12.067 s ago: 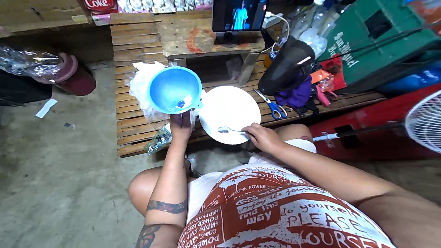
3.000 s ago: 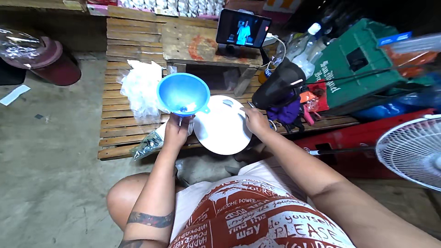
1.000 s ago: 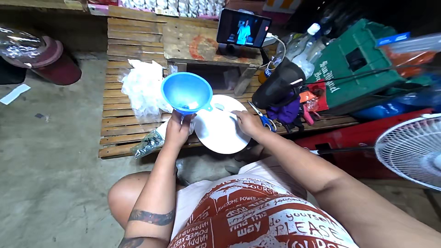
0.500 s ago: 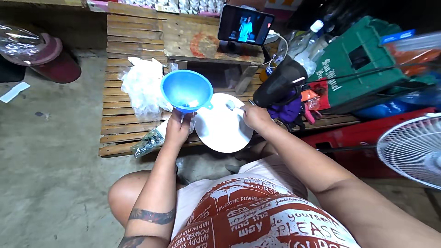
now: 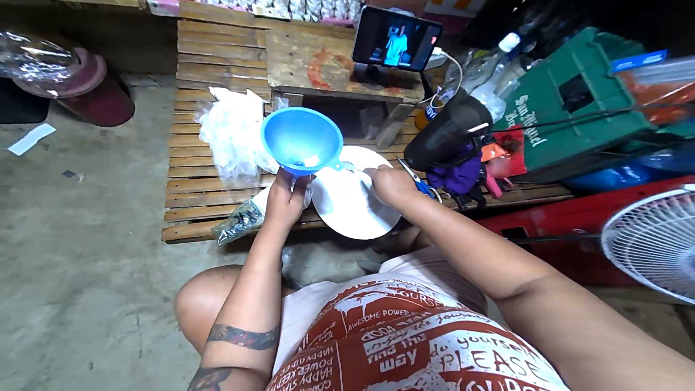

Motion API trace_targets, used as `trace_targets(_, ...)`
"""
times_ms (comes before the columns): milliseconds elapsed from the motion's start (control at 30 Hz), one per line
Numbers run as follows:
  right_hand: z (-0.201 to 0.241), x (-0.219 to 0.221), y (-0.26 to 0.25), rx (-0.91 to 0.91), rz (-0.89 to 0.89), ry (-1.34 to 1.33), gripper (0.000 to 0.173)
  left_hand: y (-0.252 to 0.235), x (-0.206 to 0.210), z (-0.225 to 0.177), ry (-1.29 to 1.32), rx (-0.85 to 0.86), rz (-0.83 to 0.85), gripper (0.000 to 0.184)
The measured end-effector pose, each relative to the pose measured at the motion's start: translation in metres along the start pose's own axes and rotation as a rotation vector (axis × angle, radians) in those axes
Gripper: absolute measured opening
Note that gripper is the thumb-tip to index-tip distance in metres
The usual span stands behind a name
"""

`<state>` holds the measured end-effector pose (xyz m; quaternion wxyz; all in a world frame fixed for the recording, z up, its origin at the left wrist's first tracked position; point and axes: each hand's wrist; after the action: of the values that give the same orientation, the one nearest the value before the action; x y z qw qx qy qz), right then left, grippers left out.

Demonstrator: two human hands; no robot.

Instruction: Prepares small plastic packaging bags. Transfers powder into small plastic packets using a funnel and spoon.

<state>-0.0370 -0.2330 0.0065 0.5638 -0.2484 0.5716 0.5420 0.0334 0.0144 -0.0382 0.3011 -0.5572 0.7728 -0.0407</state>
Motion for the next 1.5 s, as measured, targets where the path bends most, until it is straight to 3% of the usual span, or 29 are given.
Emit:
trace_targets(967,-0.01,0.007,0.045,-0.34,0.116,0.077,0.043,-0.001,-0.003,0.002,-0.027,0.016,-0.005,0.033)
trace_targets(1233,-0.046,0.02,0.075,-0.508,-0.111,0.005,0.046,-0.001,-0.004,0.001,-0.03,0.011,0.01,0.036)
trace_targets(1333,-0.06,0.022,0.078,-0.471,-0.11,-0.153,0.045,-0.001,-0.004,0.0,-0.036,0.01,-0.004,0.034)
trace_targets(1500,-0.071,0.022,0.046,-0.244,-0.132,-0.454,0.035,-0.002,-0.003,0.0,-0.027,-0.031,-0.038,0.036)
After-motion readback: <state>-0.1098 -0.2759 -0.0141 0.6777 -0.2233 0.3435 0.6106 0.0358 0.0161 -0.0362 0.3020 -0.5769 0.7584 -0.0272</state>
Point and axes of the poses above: each hand's wrist, its own y-axis away from the middle knuckle, its own x-axis out of the palm, z = x × y, and after that the axes turned 14 degrees about -y, right-handed
